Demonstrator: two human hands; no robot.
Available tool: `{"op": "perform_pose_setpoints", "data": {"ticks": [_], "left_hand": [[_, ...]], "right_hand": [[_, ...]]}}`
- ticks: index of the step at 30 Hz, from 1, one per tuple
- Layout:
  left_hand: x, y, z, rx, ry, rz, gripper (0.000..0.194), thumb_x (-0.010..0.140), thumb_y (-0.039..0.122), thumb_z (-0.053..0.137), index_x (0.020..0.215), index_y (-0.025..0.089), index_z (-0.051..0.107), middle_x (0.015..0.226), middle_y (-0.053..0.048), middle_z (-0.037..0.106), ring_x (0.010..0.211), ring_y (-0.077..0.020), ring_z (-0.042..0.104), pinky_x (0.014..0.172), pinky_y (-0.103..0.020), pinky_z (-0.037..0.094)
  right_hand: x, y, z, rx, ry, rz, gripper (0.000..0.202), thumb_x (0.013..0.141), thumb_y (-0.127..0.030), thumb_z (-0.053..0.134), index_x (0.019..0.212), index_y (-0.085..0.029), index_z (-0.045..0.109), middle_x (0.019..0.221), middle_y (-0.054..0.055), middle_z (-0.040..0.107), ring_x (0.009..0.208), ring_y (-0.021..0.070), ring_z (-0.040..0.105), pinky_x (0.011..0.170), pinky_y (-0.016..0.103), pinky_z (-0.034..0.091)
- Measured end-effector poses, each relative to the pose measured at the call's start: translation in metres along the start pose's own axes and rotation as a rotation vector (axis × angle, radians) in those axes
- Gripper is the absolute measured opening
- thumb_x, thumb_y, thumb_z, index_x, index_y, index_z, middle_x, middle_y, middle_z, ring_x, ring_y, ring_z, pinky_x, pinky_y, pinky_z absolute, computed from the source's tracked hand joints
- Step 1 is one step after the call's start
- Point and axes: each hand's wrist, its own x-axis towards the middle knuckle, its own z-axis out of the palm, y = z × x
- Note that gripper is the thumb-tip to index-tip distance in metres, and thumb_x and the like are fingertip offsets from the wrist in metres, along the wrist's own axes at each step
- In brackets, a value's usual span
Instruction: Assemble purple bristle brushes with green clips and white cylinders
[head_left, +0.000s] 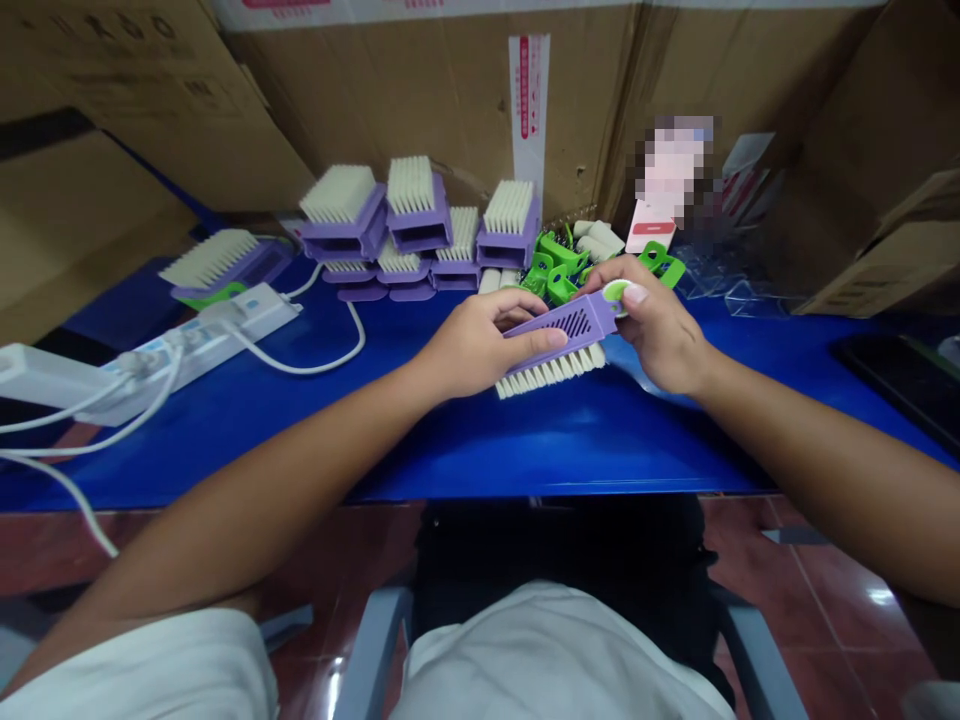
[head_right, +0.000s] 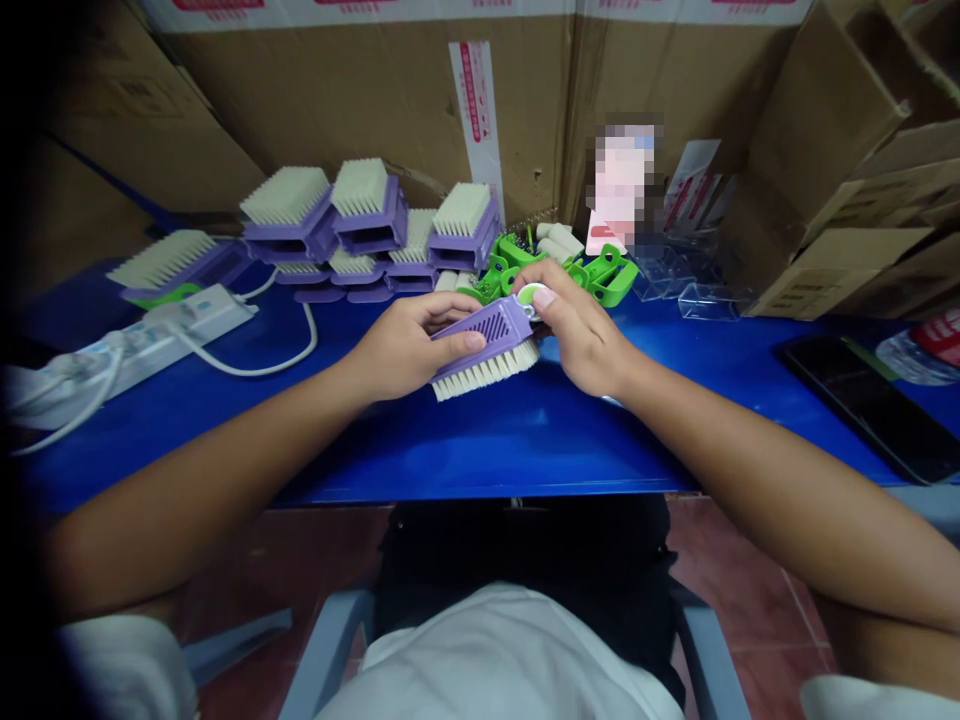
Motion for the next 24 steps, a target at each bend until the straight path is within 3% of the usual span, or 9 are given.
{"op": "perform_pose_setpoints", "data": {"ticks": [5, 16, 20, 24], "left_hand": [[-0.001, 0.002, 0.001, -0.034, 0.004, -0.027, 0.078, 0.069, 0.082, 0.093, 0.113, 0.019, 0.080, 0.110, -0.010, 0.086, 0.097, -0.0264, 0.081, 0.082, -0.033, 0.063], [-0.003, 0.003, 0.002, -0.106, 0.003, -0.094, 0.075, 0.066, 0.074, 0.097, 0.114, 0.020, 0.079, 0.100, -0.007, 0.085, 0.086, -0.0238, 0.079, 0.073, -0.032, 0.059], [-0.003, 0.002, 0.003, -0.140, -0.010, -0.101, 0.078, 0.063, 0.072, 0.100, 0.116, 0.020, 0.077, 0.102, -0.007, 0.085, 0.087, -0.0241, 0.079, 0.071, -0.031, 0.059], [-0.001, 0.001, 0.001, -0.121, 0.000, -0.091, 0.080, 0.067, 0.079, 0.094, 0.116, 0.019, 0.076, 0.102, -0.007, 0.084, 0.088, -0.0243, 0.079, 0.074, -0.032, 0.059]], "right_hand": [[-0.002, -0.004, 0.005, -0.077, 0.056, -0.065, 0.046, 0.109, -0.075, 0.051, 0.107, -0.032, 0.065, 0.091, 0.002, 0.068, 0.074, 0.0235, 0.061, 0.072, 0.043, 0.061], [-0.001, 0.008, 0.004, -0.040, 0.034, -0.054, 0.044, 0.108, -0.075, 0.050, 0.110, -0.034, 0.065, 0.096, 0.002, 0.066, 0.083, 0.0267, 0.063, 0.073, 0.043, 0.056], [-0.003, 0.003, 0.005, 0.019, 0.013, 0.018, 0.048, 0.106, -0.078, 0.052, 0.110, -0.032, 0.064, 0.096, 0.002, 0.066, 0.083, 0.0250, 0.063, 0.073, 0.040, 0.055], [-0.004, -0.010, 0.000, 0.029, -0.017, 0.113, 0.052, 0.106, -0.081, 0.053, 0.120, -0.032, 0.067, 0.110, 0.004, 0.068, 0.095, 0.0240, 0.066, 0.086, 0.040, 0.059]]}}
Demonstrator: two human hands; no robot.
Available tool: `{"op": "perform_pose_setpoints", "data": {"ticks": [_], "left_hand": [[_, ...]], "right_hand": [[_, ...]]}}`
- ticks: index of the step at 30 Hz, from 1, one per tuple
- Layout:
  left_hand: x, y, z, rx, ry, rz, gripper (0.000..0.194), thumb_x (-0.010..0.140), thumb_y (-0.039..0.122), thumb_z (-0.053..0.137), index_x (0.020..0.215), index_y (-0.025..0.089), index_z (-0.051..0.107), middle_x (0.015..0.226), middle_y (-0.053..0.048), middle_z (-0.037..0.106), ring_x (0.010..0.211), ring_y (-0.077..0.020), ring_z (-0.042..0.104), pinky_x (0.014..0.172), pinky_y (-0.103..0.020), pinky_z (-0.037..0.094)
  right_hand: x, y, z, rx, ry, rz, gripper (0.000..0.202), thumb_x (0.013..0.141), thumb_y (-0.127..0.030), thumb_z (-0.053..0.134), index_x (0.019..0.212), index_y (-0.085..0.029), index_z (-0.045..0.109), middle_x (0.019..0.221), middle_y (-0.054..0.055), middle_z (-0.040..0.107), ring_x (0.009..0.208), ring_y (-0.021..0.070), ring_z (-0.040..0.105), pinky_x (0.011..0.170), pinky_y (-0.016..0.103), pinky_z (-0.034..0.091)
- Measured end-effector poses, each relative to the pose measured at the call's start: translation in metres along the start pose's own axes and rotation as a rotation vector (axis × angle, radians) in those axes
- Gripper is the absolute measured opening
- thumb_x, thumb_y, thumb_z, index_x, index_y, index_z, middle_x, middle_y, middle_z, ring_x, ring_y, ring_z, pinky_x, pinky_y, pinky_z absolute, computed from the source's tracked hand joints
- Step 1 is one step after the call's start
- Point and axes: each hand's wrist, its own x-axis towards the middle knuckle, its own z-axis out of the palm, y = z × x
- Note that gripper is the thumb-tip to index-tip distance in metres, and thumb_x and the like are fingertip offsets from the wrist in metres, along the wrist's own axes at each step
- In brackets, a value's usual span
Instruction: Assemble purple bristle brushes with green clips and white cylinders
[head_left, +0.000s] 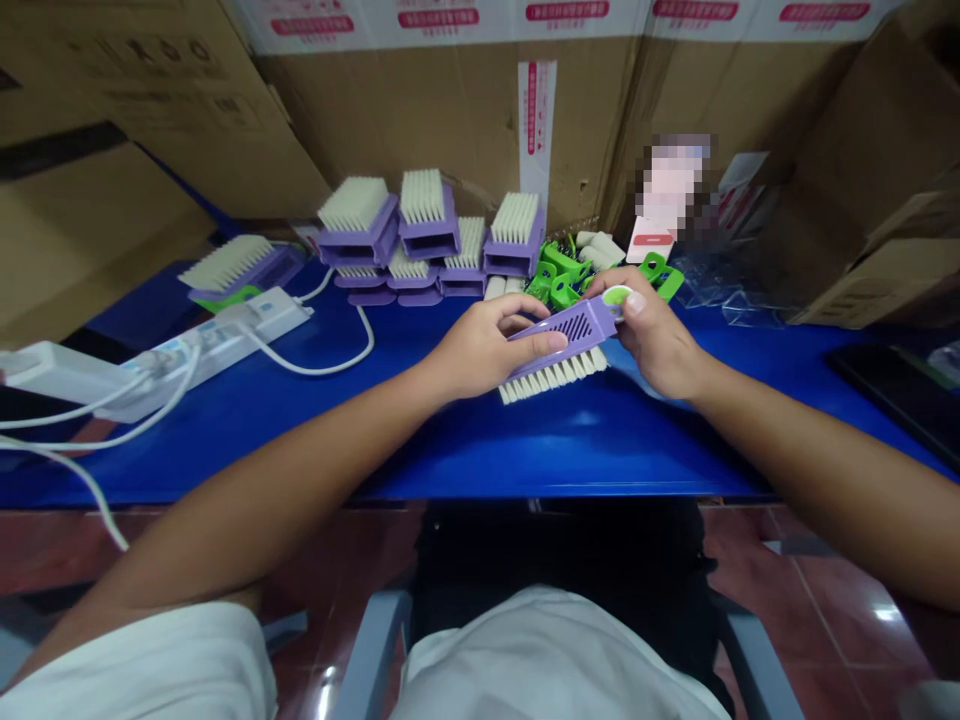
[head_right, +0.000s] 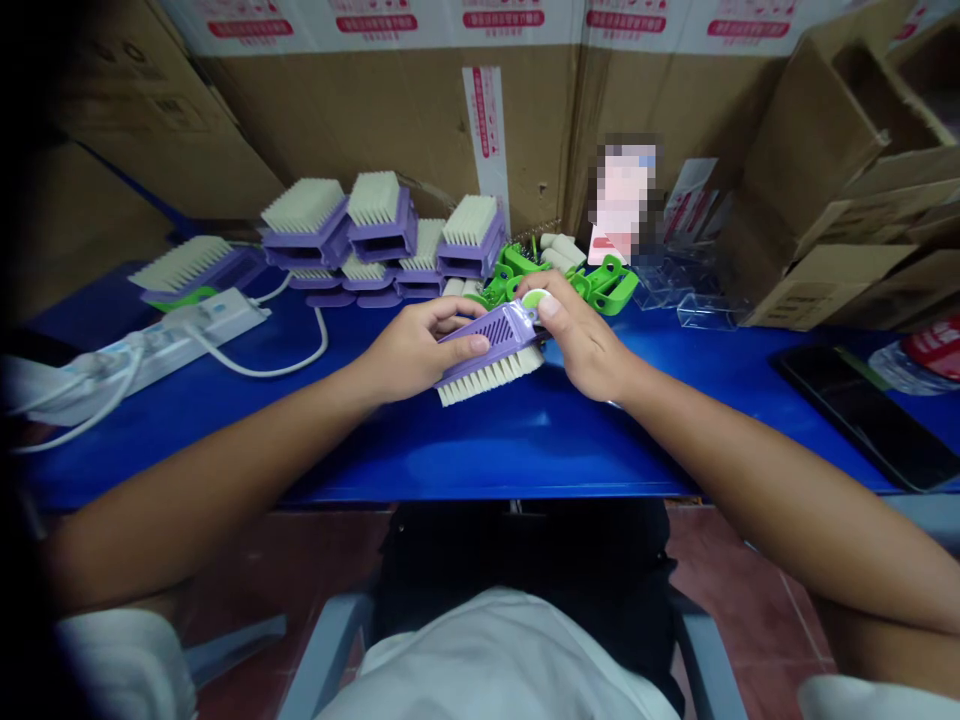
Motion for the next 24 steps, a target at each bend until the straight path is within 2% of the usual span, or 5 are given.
{"op": "perform_pose_setpoints", "data": {"ticks": [4, 6, 13, 19, 24], "left_hand": [[0.005, -0.002, -0.009, 0.094, 0.006, 0.030, 0.076, 0.072, 0.080, 0.090, 0.117, 0.020, 0.077, 0.106, -0.007, 0.084, 0.095, -0.0262, 0.080, 0.082, -0.036, 0.062], [0.007, -0.003, -0.016, 0.158, -0.002, 0.043, 0.073, 0.072, 0.078, 0.090, 0.115, 0.021, 0.078, 0.107, -0.007, 0.084, 0.098, -0.0269, 0.079, 0.087, -0.039, 0.062], [0.010, -0.003, -0.033, 0.339, -0.082, 0.107, 0.070, 0.074, 0.076, 0.087, 0.116, 0.021, 0.079, 0.111, -0.007, 0.082, 0.102, -0.0278, 0.077, 0.094, -0.043, 0.061], [0.003, 0.005, -0.033, 0.508, -0.063, 0.182, 0.067, 0.079, 0.076, 0.084, 0.122, 0.025, 0.080, 0.120, -0.006, 0.082, 0.110, -0.0292, 0.076, 0.101, -0.044, 0.057], [0.002, 0.004, -0.032, 0.530, -0.055, 0.224, 0.067, 0.080, 0.076, 0.083, 0.124, 0.025, 0.080, 0.121, -0.005, 0.082, 0.111, -0.0286, 0.075, 0.100, -0.041, 0.055]], "right_hand": [[0.003, -0.010, -0.008, -0.046, -0.050, 0.006, 0.047, 0.106, -0.071, 0.066, 0.134, -0.034, 0.073, 0.138, 0.006, 0.070, 0.119, 0.0277, 0.067, 0.101, 0.043, 0.059], [0.004, -0.012, -0.010, 0.016, -0.087, 0.049, 0.042, 0.104, -0.063, 0.074, 0.134, -0.033, 0.076, 0.141, 0.006, 0.071, 0.121, 0.0271, 0.068, 0.101, 0.043, 0.060], [0.009, -0.014, -0.013, 0.310, -0.256, 0.310, 0.050, 0.079, -0.028, 0.098, 0.126, -0.026, 0.081, 0.111, 0.001, 0.080, 0.096, 0.0182, 0.073, 0.093, 0.034, 0.061], [0.011, -0.015, -0.013, 0.336, -0.170, 0.483, 0.072, 0.059, -0.017, 0.102, 0.126, -0.021, 0.078, 0.099, 0.002, 0.084, 0.089, 0.0201, 0.077, 0.088, 0.035, 0.062], [0.012, -0.019, -0.008, 0.347, -0.116, 0.503, 0.053, 0.054, -0.013, 0.094, 0.106, -0.017, 0.084, 0.092, 0.004, 0.085, 0.090, 0.0216, 0.076, 0.088, 0.035, 0.060]]}}
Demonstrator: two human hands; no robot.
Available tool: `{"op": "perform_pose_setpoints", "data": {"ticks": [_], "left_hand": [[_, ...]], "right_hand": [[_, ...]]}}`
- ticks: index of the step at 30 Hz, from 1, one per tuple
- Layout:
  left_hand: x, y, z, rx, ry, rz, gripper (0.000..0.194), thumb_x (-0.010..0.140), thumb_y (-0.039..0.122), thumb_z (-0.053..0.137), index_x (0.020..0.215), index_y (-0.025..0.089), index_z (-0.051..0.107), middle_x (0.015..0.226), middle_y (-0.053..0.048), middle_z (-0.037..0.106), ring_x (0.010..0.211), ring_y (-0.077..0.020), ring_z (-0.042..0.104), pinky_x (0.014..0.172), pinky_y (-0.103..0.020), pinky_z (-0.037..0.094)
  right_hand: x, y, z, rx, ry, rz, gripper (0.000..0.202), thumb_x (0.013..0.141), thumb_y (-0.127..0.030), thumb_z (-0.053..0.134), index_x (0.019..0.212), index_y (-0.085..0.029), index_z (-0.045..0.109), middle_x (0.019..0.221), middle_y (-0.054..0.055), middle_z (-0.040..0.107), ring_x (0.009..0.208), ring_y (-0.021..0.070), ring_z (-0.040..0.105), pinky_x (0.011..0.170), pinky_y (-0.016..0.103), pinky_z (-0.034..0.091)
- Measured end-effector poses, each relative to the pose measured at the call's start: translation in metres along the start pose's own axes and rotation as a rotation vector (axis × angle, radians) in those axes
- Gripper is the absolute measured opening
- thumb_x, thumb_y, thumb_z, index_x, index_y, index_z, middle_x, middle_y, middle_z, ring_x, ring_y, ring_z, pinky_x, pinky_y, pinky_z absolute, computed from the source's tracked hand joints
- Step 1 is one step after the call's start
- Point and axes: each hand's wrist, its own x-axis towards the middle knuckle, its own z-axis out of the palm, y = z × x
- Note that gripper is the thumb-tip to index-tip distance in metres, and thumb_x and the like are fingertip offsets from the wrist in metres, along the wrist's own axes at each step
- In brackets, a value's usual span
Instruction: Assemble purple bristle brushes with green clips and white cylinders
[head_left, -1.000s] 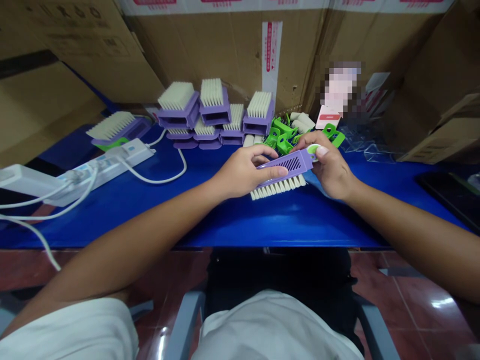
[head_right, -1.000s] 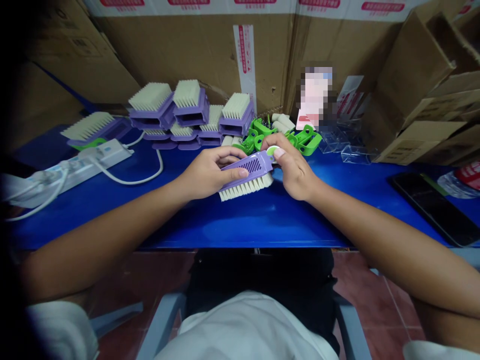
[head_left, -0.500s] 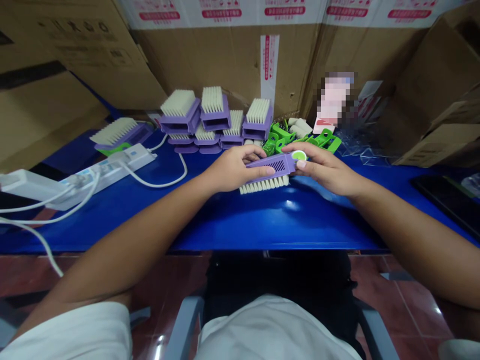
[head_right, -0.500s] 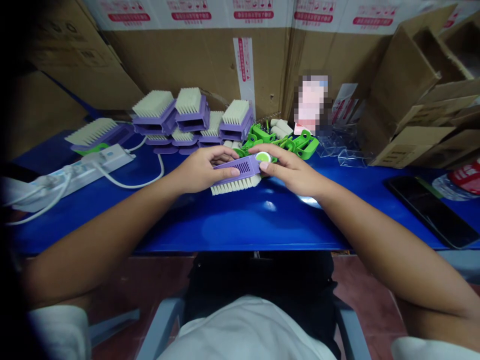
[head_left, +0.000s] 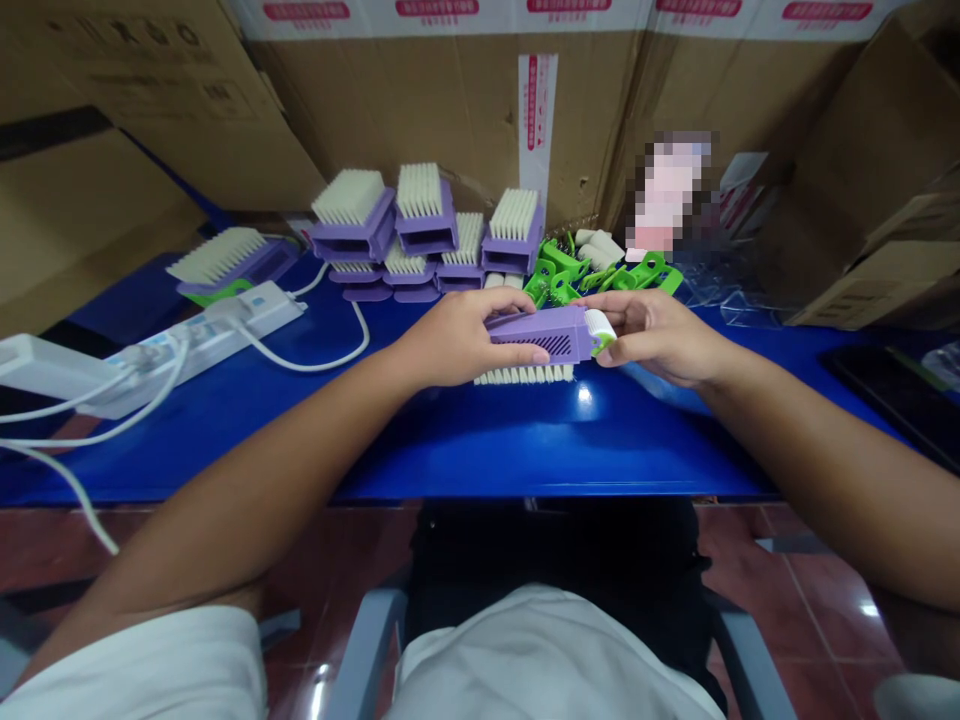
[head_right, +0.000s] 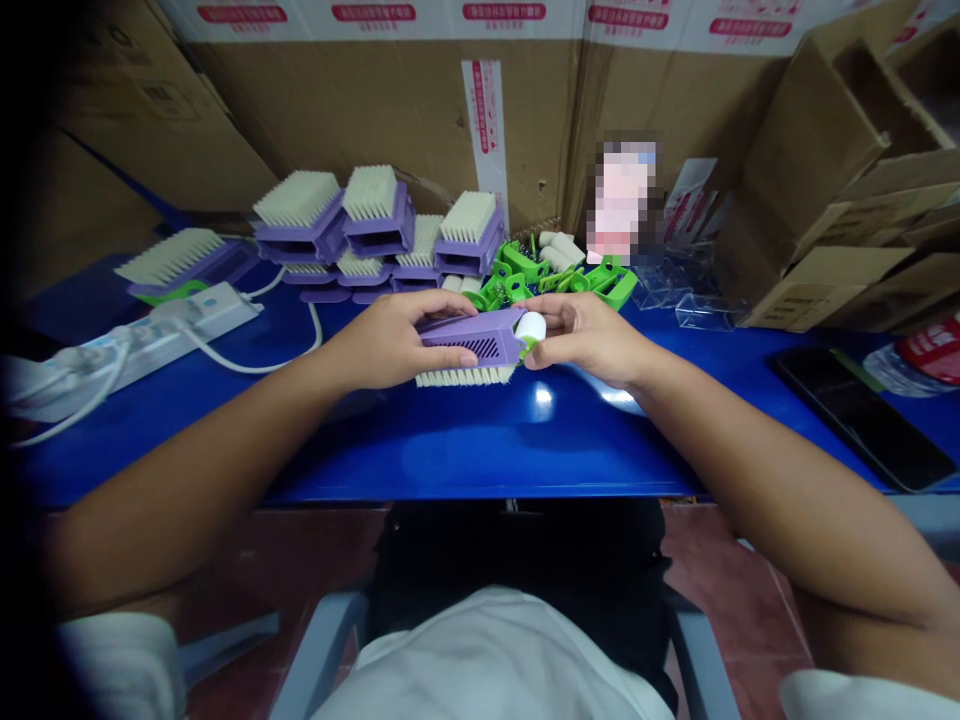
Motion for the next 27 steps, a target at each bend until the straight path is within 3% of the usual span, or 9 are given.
{"op": "perform_pose_setpoints", "data": {"ticks": [9, 27], "left_hand": [[0.0008, -0.0015, 0.0017, -0.034, 0.014, -0.030, 0.072, 0.076, 0.080, 0.084, 0.123, 0.025, 0.081, 0.119, -0.005, 0.082, 0.108, -0.0286, 0.075, 0.100, -0.042, 0.056], [0.0006, 0.0010, 0.0056, -0.129, 0.001, -0.041, 0.068, 0.074, 0.075, 0.089, 0.118, 0.024, 0.081, 0.115, -0.006, 0.082, 0.107, -0.0281, 0.076, 0.102, -0.043, 0.058]], "right_hand": [[-0.0016, -0.0043, 0.0095, 0.004, 0.052, -0.042, 0.039, 0.053, -0.011, 0.087, 0.092, -0.018, 0.088, 0.080, 0.000, 0.081, 0.079, 0.0179, 0.069, 0.076, 0.030, 0.053], [-0.0038, -0.0055, 0.0067, -0.002, 0.060, 0.007, 0.038, 0.056, -0.013, 0.088, 0.094, -0.018, 0.088, 0.083, 0.003, 0.083, 0.079, 0.0202, 0.071, 0.080, 0.035, 0.057]]}}
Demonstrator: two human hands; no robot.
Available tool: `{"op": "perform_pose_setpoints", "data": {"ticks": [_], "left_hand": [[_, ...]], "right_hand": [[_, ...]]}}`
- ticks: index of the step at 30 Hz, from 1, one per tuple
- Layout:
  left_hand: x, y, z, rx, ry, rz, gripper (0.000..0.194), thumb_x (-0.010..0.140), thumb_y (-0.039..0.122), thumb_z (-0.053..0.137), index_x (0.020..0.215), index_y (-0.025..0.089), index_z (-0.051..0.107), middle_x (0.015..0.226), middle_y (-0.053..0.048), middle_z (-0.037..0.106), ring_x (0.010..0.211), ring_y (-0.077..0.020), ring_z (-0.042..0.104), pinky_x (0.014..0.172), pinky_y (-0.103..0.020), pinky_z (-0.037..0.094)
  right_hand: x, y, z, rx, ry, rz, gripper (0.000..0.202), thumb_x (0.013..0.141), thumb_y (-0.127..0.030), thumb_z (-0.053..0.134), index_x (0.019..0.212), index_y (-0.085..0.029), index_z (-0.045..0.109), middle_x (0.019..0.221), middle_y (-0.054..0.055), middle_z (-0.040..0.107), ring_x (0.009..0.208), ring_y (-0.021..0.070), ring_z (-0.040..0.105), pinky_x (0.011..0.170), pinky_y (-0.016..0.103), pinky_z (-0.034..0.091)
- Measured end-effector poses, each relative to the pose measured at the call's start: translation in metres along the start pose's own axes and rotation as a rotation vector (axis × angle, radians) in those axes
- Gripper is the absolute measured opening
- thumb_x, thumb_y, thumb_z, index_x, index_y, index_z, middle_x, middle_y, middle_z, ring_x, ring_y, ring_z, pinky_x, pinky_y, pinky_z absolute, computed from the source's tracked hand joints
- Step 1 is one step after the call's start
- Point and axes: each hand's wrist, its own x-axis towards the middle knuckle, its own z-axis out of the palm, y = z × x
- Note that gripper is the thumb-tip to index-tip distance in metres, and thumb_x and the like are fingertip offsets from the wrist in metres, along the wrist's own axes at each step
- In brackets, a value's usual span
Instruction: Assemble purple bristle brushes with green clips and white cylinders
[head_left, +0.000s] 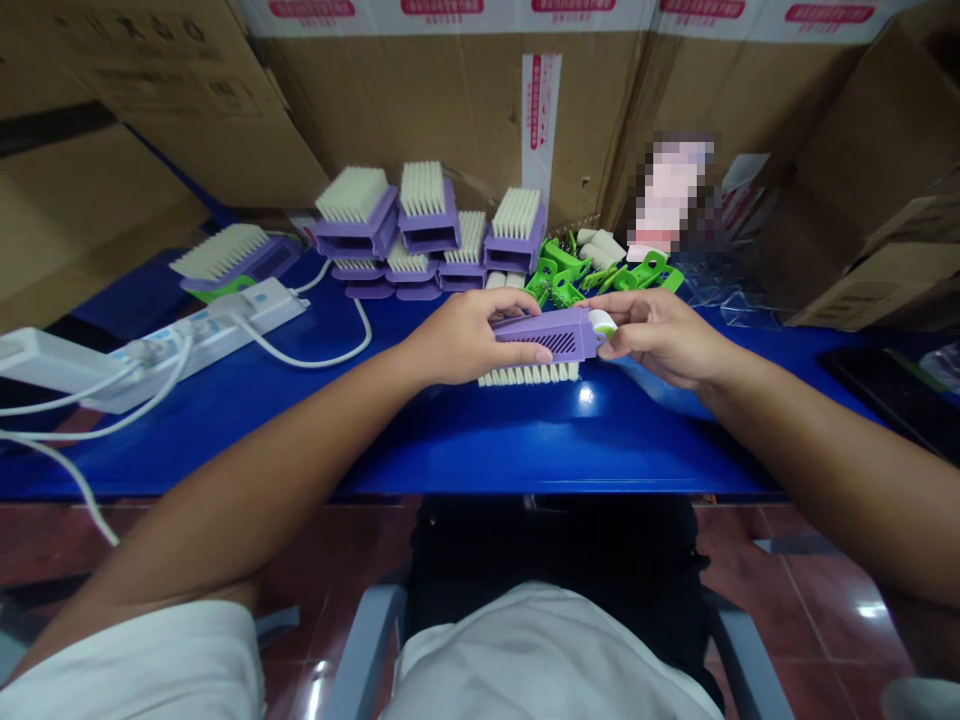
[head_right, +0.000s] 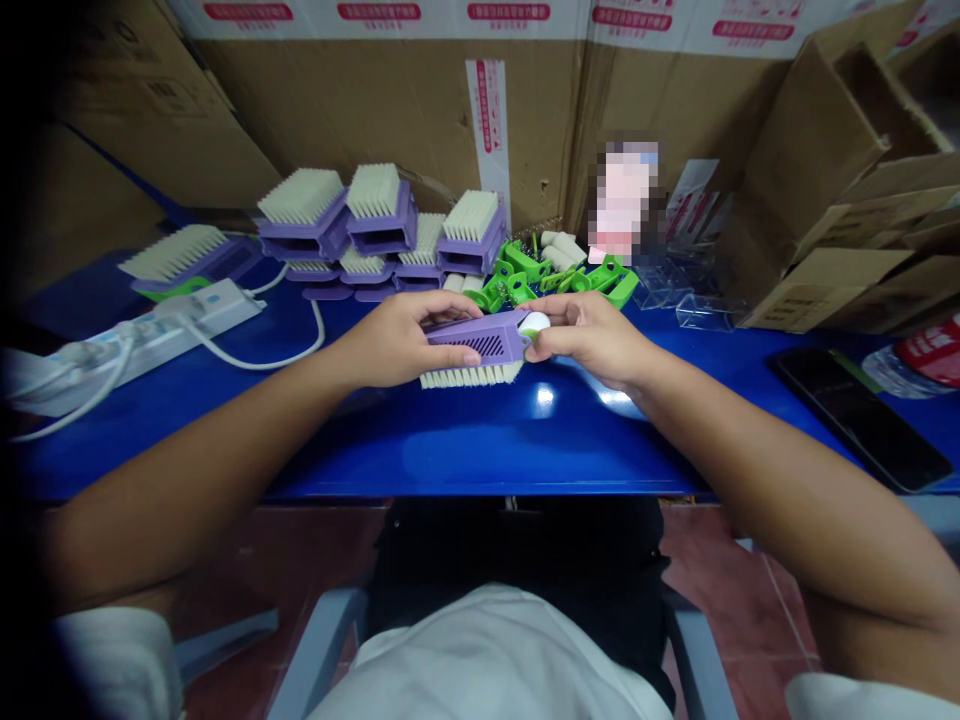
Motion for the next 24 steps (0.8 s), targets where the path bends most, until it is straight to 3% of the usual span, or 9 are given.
{"op": "perform_pose_setpoints", "data": {"ticks": [9, 17, 24], "left_hand": [[0.001, 0.002, -0.001, 0.017, 0.004, -0.023, 0.070, 0.073, 0.077, 0.089, 0.119, 0.024, 0.082, 0.117, -0.006, 0.082, 0.109, -0.0290, 0.075, 0.103, -0.044, 0.058], [0.001, -0.005, -0.002, -0.038, -0.001, -0.068, 0.071, 0.073, 0.076, 0.090, 0.120, 0.024, 0.080, 0.115, -0.007, 0.082, 0.106, -0.0286, 0.076, 0.098, -0.044, 0.059], [0.000, -0.003, -0.002, -0.001, 0.007, -0.064, 0.070, 0.074, 0.077, 0.089, 0.119, 0.024, 0.079, 0.113, -0.006, 0.083, 0.104, -0.0281, 0.076, 0.095, -0.043, 0.058]], "right_hand": [[0.002, 0.001, -0.003, -0.015, -0.025, -0.023, 0.038, 0.057, -0.015, 0.091, 0.095, -0.017, 0.087, 0.084, 0.004, 0.084, 0.084, 0.0209, 0.073, 0.083, 0.034, 0.059], [0.003, 0.008, -0.011, -0.059, -0.056, -0.126, 0.058, 0.066, -0.025, 0.103, 0.121, -0.021, 0.082, 0.098, 0.002, 0.085, 0.088, 0.0209, 0.077, 0.087, 0.037, 0.064], [0.002, 0.009, -0.011, -0.124, -0.061, -0.166, 0.051, 0.073, -0.031, 0.102, 0.121, -0.025, 0.087, 0.105, 0.003, 0.087, 0.091, 0.0216, 0.077, 0.089, 0.039, 0.065]]}}
